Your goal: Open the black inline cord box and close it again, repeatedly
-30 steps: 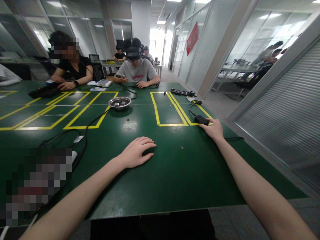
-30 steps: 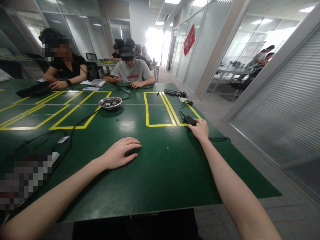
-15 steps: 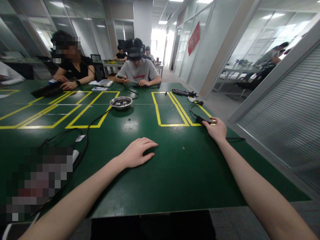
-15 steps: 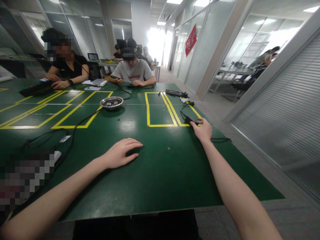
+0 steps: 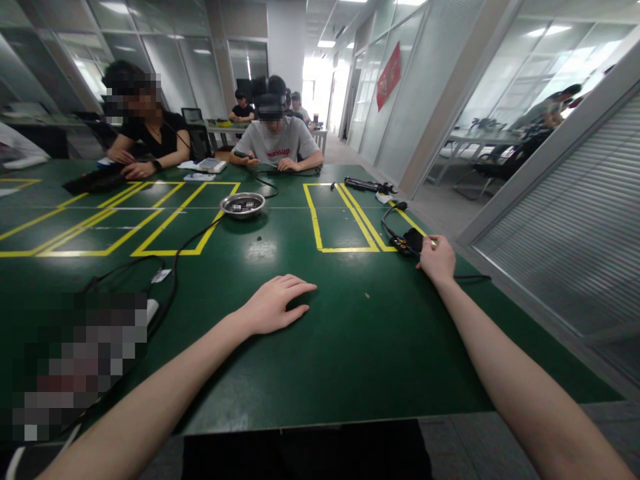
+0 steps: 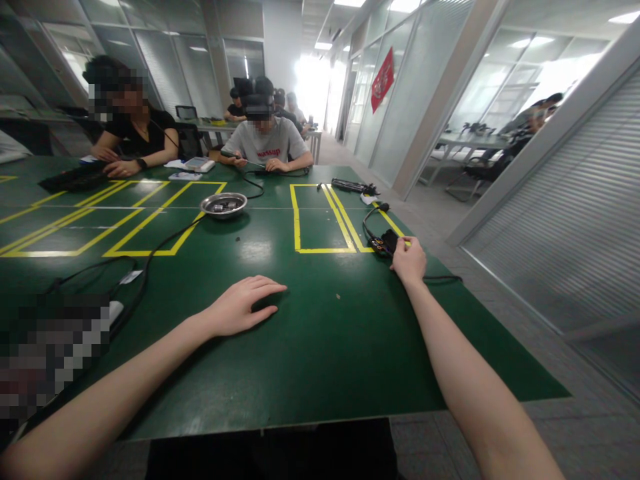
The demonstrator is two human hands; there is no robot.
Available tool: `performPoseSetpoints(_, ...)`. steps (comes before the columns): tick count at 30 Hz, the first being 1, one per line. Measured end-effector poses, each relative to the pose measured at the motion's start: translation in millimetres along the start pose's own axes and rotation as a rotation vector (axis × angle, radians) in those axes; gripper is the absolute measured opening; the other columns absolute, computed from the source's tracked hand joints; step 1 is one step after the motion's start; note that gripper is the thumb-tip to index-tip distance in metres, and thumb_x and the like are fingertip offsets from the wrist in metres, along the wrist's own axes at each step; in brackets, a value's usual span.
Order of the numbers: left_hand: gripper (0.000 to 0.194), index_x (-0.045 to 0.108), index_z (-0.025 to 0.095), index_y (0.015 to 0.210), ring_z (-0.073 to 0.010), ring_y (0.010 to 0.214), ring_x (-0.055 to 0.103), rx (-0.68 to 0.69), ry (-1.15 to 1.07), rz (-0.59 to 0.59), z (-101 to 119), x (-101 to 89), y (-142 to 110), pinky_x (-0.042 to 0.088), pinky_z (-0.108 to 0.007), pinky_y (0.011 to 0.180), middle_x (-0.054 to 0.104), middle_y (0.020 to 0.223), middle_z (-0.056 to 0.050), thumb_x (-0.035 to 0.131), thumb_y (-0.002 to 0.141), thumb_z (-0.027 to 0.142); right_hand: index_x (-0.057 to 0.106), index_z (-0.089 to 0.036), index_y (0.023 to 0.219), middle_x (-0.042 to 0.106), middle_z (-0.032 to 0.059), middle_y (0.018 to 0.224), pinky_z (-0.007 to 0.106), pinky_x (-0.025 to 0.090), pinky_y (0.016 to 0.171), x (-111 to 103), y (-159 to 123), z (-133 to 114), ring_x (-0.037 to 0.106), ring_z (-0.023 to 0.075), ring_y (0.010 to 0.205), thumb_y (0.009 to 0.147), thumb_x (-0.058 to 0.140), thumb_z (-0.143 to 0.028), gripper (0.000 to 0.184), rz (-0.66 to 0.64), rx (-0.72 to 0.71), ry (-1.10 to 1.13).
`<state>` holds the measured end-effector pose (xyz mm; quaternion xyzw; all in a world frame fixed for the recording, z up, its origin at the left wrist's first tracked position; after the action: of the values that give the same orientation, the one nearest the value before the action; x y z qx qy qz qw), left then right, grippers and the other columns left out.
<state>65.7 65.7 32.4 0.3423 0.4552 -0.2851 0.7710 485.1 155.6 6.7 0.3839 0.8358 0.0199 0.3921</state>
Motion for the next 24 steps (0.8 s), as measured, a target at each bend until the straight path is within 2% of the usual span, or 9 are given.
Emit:
performPoseSetpoints(3,0.039,0.06,0.023,0.139,-0.0264,0.123,0.064,0.004,0.0,-0.003,0,0.3,0,0.051,-0.045,0.107,0.07,0.133,-0.01,0.061,0.1,0.029,0.064,-0.014,0.13,0.072,0.0062,0.069,0.038,0.051,0.071,2,0,2,0.063,0.0236,0.052,0.095,0.045,-0.038,0.046,-0.022,0.017,-0.004)
performPoseSetpoints(6,0.041,0.058,0.023,0.141,-0.026,0.123,0.065,0.008,0.0,0.001,0,0.0,0,0.051,-0.045,0.107,0.07,0.133,-0.01,0.06,0.1,0.028,0.072,-0.017,0.123,0.075,0.0073,0.078,0.038,0.053,0.071,5,1,2,0.064,0.0217,0.052,0.091,0.054,-0.037,0.041,-0.047,0.019,-0.017)
performPoseSetpoints(10,0.04,0.059,0.022,0.14,-0.0265,0.123,0.065,0.0,0.002,-0.004,0,0.4,0,0.051,-0.046,0.107,0.07,0.132,-0.01,0.061,0.1,0.029,0.081,-0.022,0.096,0.078,0.0102,0.084,0.042,0.055,0.074,9,2,-2,0.072,0.0306,0.077,0.077,0.072,-0.049,0.034,-0.057,-0.04,-0.054)
performPoseSetpoints(13,0.039,0.06,0.024,0.138,-0.0264,0.122,0.065,0.002,0.003,-0.003,0,0.0,0,0.052,-0.045,0.106,0.07,0.132,-0.01,0.061,0.1,0.029,0.083,-0.023,0.095,0.08,0.0116,0.098,0.042,0.057,0.075,10,1,-10,0.072,0.0344,0.092,0.069,0.078,-0.052,0.039,-0.045,-0.132,-0.065)
performPoseSetpoints(19,0.035,0.064,0.023,0.134,-0.0259,0.121,0.065,0.019,-0.015,0.003,1,-1.1,0,0.051,-0.046,0.107,0.071,0.131,-0.009,0.06,0.1,0.028,0.083,-0.02,0.103,0.08,0.0111,0.098,0.041,0.057,0.074,4,-3,-17,0.072,0.0333,0.093,0.07,0.076,-0.049,0.045,0.0,-0.185,-0.027)
performPoseSetpoints(24,0.034,0.065,0.023,0.133,-0.0257,0.122,0.065,0.024,-0.017,0.003,2,-1.5,1,0.051,-0.046,0.108,0.071,0.131,-0.009,0.06,0.1,0.028,0.083,-0.022,0.101,0.074,0.0105,0.109,0.037,0.054,0.071,-4,-11,-34,0.07,0.0278,0.088,0.076,0.071,-0.047,0.038,0.046,-0.274,-0.159)
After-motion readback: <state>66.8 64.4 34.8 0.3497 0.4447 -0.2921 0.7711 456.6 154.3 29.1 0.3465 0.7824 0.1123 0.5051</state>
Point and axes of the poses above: each hand's wrist, its own y-axis towards the middle knuckle, its own x-axis out of the palm, z = x × y, the point moved 10 cm from there along y, towards the middle knuckle
